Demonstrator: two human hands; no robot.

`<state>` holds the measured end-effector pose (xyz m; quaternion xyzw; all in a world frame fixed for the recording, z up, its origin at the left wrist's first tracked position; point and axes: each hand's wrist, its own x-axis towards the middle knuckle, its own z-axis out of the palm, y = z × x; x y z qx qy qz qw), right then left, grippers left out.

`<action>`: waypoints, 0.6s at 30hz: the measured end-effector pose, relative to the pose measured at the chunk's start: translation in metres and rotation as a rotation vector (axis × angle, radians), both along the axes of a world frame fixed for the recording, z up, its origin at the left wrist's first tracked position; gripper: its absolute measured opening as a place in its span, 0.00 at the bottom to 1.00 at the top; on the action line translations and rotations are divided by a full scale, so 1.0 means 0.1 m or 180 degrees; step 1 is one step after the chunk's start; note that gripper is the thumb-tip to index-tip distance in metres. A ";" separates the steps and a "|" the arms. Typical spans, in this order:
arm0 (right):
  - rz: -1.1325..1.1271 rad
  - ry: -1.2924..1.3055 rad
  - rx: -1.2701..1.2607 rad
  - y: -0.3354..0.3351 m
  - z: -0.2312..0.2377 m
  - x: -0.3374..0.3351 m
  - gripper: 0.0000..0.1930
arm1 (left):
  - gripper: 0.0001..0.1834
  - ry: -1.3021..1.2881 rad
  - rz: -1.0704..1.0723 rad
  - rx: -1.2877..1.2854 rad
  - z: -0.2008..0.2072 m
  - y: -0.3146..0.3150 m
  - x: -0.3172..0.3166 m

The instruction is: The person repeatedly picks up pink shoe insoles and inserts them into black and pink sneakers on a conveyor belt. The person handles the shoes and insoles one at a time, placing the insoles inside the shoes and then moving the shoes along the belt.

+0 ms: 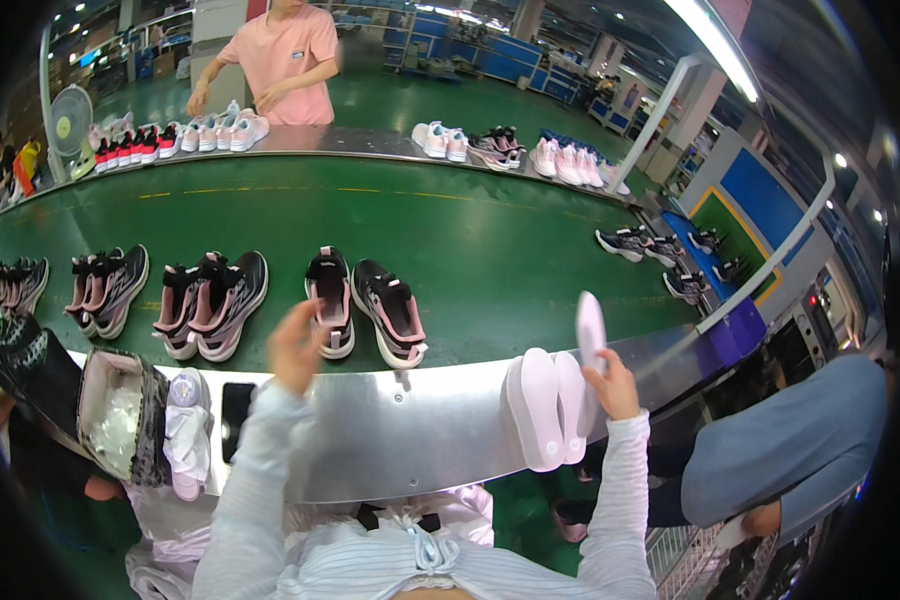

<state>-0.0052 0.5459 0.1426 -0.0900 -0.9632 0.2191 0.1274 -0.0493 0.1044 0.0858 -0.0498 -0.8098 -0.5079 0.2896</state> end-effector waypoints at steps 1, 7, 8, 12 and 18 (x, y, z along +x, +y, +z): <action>0.0636 -0.0121 -0.0858 -0.19 0.07 -0.10 0.17 | 0.25 -0.0146 -0.0366 0.0377 -0.25 0.23 -0.31; 0.1828 -0.1908 -0.2030 -1.40 0.06 -0.78 0.12 | 0.23 -0.0946 -0.0304 -0.1080 -0.44 0.70 -1.37; 0.2558 -0.1523 -0.1808 -1.44 0.00 -0.91 0.12 | 0.16 -0.0867 -0.0159 -0.1368 -0.35 0.69 -1.39; 0.3148 -0.1369 -0.0981 -1.78 -0.10 -1.34 0.12 | 0.19 -0.0868 -0.0218 -0.1228 -0.44 0.55 -1.46; 0.1573 -0.1958 -0.0290 -2.47 -0.63 -1.91 0.17 | 0.15 -0.0459 -0.0545 -0.0677 -0.38 0.44 -1.44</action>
